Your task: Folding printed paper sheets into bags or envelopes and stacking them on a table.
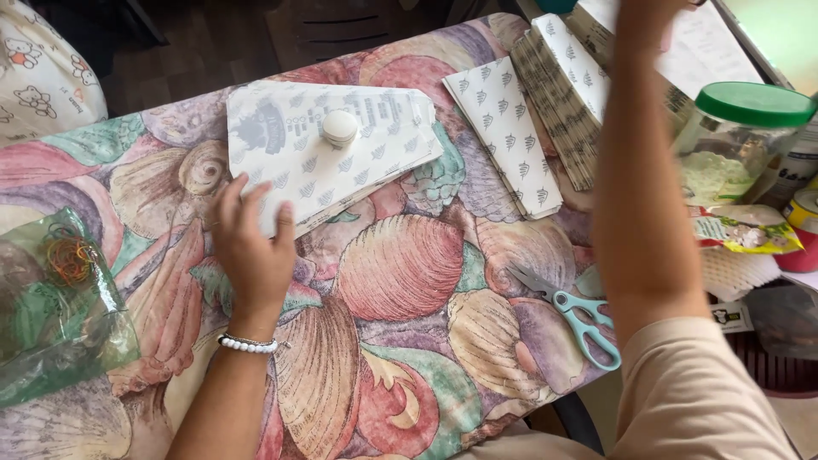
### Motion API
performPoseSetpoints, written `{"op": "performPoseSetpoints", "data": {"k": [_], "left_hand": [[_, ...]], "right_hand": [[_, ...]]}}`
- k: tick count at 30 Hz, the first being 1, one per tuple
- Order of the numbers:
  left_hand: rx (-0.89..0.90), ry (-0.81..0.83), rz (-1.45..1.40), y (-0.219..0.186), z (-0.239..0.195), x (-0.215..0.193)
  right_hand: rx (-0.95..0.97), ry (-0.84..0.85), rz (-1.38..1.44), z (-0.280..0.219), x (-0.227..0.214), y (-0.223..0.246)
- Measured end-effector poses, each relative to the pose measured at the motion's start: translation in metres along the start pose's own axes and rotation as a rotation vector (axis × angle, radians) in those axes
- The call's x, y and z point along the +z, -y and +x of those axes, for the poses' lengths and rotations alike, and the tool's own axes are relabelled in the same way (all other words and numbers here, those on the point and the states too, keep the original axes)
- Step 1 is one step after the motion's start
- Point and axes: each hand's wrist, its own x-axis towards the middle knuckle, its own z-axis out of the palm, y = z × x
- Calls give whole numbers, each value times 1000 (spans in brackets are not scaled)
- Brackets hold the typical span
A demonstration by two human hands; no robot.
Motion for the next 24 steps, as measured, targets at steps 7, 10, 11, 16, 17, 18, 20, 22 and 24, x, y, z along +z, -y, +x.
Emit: {"op": "performPoseSetpoints", "data": {"k": [7,10,11,16,17,18,20,22,24], "left_hand": [[18,496,235,-36,-1,-15],[125,359,128,-11,-5,-4],[38,364,72,-14,-1,-8],[-26,334,30,-9,3,-14],[-46,350,21,-10,4,-15],[-66,368,9,-11,2,-15],[-38,357,25,-14,8,-20],[-10,343,41,-17,15,-30],[52,347,-35,-20,24,-44]], "right_hand": [[-203,216,-67,-5,215,38],[-621,113,-475,-15,290,-5],[-639,37,-460,-16,297,-10],[-639,-78,-392,-19,297,1],[-659,-106,-396,-19,299,-1],[-676,-131,-400,-21,302,-3],[-680,-136,-392,-21,299,-2],[-686,-141,-387,-22,301,-3],[-591,-161,-282,-22,306,-6]]}}
